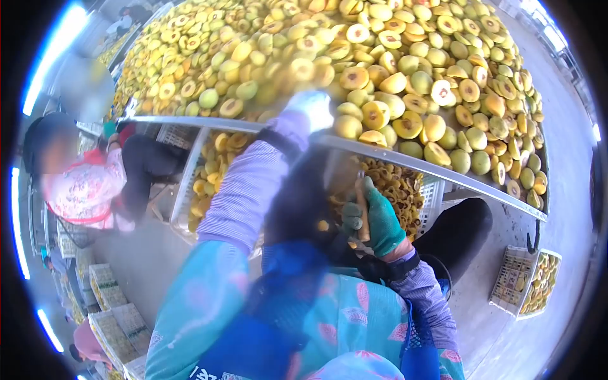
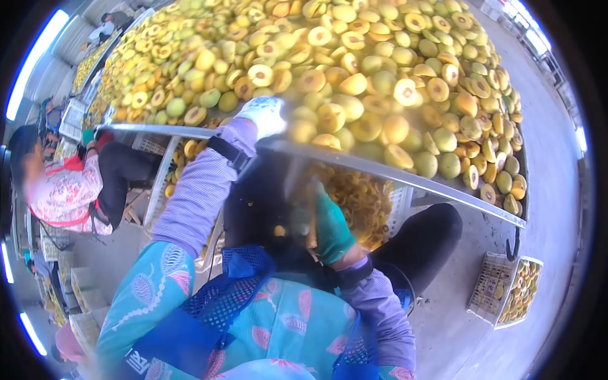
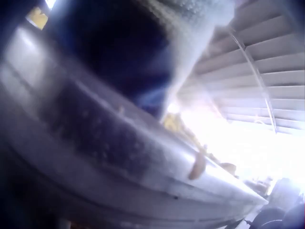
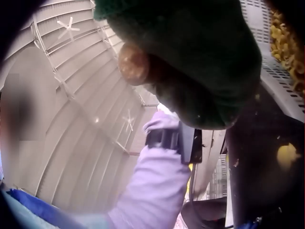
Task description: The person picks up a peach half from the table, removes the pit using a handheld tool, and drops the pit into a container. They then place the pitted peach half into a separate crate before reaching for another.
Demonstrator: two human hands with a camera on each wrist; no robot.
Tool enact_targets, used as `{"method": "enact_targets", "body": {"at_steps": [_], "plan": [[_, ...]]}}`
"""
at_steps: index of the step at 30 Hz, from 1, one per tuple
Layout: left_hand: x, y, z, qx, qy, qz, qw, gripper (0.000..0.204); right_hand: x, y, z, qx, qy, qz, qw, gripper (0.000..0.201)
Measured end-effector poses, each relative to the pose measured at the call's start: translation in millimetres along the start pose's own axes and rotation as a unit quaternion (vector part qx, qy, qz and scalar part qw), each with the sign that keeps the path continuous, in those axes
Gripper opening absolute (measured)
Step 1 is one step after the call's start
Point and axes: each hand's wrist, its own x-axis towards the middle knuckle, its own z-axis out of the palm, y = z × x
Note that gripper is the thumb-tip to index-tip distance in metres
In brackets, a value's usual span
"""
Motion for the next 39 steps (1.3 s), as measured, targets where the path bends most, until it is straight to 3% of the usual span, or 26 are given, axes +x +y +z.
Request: {"method": "enact_targets", "body": {"at_steps": [2,4,5,6,7,9,11,13,15,16,18,20,22,25,27,29,30,31,32,34,35,36,37,38,39], "plan": [[0,4,-15,0.027,-0.02,0.042,0.999,0.055,-4,-3,2,-0.035,0.024,-0.055,0.998,0.037],[-12,-16,-24,-0.236,-0.059,0.05,0.969,0.05,-4,-2,2,-0.073,0.053,-0.115,0.989,0.037],[-19,-26,-22,-0.415,-0.061,-0.007,0.908,0.047,-4,-4,5,-0.125,0.062,-0.156,0.978,0.033],[-27,-40,-14,-0.58,-0.058,-0.07,0.809,0.045,-4,-10,11,-0.181,0.071,-0.19,0.962,0.029],[-29,-61,-2,-0.667,-0.037,0.004,0.744,0.042,-1,-17,16,-0.241,0.076,-0.226,0.941,0.026],[-38,-70,11,-0.563,0.074,0.148,0.81,0.042,17,-20,18,-0.434,0.077,-0.352,0.826,0.02],[-65,-31,5,-0.492,0.15,0.159,0.843,0.043,27,-23,24,-0.548,0.064,-0.454,0.7,0.017],[-72,6,7,-0.603,0.141,0.124,0.776,0.04,29,-26,29,-0.595,0.045,-0.54,0.594,0.019],[-75,29,10,-0.632,0.134,0.152,0.748,0.025,26,-25,25,-0.647,0.071,-0.487,0.583,0.022],[-79,36,7,-0.564,0.157,0.176,0.791,0.03,24,-24,23,-0.672,0.082,-0.459,0.575,0.023],[-86,50,1,-0.419,0.216,0.215,0.855,0.042,26,-17,16,-0.697,0.089,-0.502,0.504,0.025],[-92,58,-5,-0.293,0.298,0.266,0.869,0.033,27,-14,14,-0.72,0.091,-0.525,0.445,0.027],[-94,62,-4,-0.239,0.353,0.268,0.864,0.026,29,-14,15,-0.743,0.089,-0.531,0.398,0.03],[-91,58,9,-0.227,0.403,0.265,0.846,0.025,34,-11,11,-0.767,0.085,-0.479,0.419,0.032],[-84,54,23,-0.242,0.426,0.261,0.832,0.03,43,-7,3,-0.746,0.037,-0.507,0.429,0.031],[-78,54,36,-0.276,0.439,0.246,0.819,0.032,34,-6,17,-0.646,0.046,-0.404,0.646,0.025],[-79,57,39,-0.304,0.428,0.22,0.822,0.03,12,-10,47,-0.513,0.074,-0.262,0.814,0.022],[-81,60,42,-0.332,0.418,0.195,0.823,0.029,1,-12,63,-0.346,0.097,-0.103,0.928,0.02],[-82,62,42,-0.359,0.406,0.168,0.824,0.027,0,-9,62,-0.338,0.089,-0.127,0.928,0.022],[-84,65,30,-0.337,0.386,0.226,0.828,0.022,1,-3,59,-0.321,0.074,-0.174,0.928,0.029],[-86,67,21,-0.326,0.377,0.254,0.829,0.021,3,-3,55,-0.371,0.052,-0.229,0.898,0.03],[-88,66,15,-0.48,0.273,0.189,0.812,0.02,4,-3,48,-0.419,0.029,-0.281,0.863,0.03],[-91,64,8,-0.616,0.159,0.117,0.763,0.02,4,-3,48,-0.397,0.003,-0.279,0.874,0.031],[-93,63,0,-0.727,0.042,0.042,0.685,0.022,4,-3,49,-0.373,-0.023,-0.276,0.885,0.031],[-99,75,-4,-0.668,0.134,0.015,0.732,0.028,3,0,53,-0.274,-0.053,-0.216,0.936,0.032]]}}
